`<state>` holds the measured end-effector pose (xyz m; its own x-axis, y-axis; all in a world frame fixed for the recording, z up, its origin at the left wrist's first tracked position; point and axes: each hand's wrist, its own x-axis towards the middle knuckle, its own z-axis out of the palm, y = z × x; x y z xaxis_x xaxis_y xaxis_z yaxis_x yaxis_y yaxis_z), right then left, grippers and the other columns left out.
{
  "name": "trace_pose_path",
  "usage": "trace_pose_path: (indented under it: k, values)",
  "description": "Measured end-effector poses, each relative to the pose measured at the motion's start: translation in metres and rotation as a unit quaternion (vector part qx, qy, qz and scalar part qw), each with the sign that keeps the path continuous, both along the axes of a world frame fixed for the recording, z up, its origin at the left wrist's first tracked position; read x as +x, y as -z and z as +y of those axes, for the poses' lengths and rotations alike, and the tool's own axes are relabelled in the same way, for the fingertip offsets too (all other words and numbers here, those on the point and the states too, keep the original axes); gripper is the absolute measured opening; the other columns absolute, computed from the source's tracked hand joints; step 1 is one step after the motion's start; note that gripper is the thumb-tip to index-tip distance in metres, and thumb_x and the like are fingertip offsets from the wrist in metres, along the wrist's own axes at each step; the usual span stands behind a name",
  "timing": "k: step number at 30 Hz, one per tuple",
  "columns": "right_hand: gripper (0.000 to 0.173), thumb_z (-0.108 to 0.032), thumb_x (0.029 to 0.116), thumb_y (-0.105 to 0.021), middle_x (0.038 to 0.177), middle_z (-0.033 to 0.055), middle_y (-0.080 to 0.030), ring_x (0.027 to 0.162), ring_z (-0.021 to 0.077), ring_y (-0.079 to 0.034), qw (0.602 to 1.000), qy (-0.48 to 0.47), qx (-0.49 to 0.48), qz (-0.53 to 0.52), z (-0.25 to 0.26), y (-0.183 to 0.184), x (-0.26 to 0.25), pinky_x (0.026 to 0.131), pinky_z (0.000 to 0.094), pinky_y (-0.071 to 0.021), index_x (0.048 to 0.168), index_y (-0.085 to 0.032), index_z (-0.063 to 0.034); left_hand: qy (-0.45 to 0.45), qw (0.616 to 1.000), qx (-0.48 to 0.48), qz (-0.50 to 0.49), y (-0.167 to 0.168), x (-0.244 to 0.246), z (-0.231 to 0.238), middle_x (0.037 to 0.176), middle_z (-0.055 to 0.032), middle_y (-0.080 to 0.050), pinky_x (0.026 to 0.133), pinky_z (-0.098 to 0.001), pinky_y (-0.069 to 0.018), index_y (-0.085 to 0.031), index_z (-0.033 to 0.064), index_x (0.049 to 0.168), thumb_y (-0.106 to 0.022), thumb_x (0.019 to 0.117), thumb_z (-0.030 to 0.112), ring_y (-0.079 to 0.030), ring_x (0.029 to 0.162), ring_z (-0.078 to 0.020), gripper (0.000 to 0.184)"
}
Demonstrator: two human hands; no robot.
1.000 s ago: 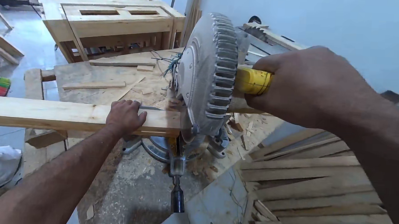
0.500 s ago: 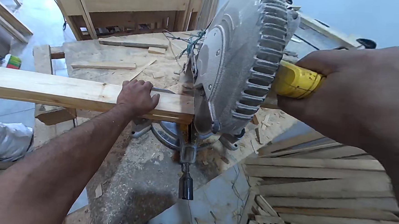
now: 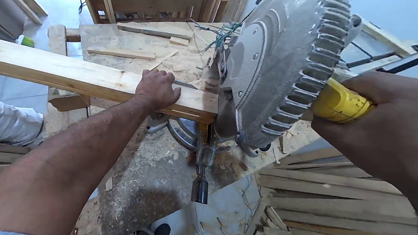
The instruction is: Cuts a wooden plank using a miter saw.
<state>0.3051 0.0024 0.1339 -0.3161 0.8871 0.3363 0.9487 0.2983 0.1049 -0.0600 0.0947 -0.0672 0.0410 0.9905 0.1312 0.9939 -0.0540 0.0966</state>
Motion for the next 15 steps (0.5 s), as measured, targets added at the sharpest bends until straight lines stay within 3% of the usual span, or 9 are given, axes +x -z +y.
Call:
trace_pose_path:
  k: [6, 15]
  values:
    - [0.039, -0.053, 0.0792, -0.066, 0.077, 0.0081, -0.061, 0.065, 0.0304, -0.062, 1.0, -0.01, -0.002, 0.021, -0.001, 0.009, 0.004, 0.049, 0.0561, -0.0446, 0.096, -0.062, -0.0176, -0.001, 1.0, 0.0, -0.002, -0.001, 0.0, 0.0, 0.113, -0.0081, -0.072, 0.096, -0.055, -0.045, -0.069, 0.0167, 0.117, -0.039, 0.0935, 0.06, -0.065, 0.111, -0.0289, 0.058]
    - [0.043, -0.05, 0.0801, -0.063, 0.083, 0.0155, -0.063, 0.072, 0.0392, -0.064, 1.0, -0.009, 0.011, 0.024, -0.012, 0.021, -0.002, 0.053, 0.0627, -0.044, 0.1, -0.063, -0.0118, 0.004, 1.0, 0.008, -0.009, 0.001, -0.001, 0.001, 0.111, -0.0086, -0.072, 0.094, -0.0545, -0.0453, -0.069, 0.016, 0.114, -0.039, 0.093, 0.06, -0.065, 0.109, -0.0292, 0.057]
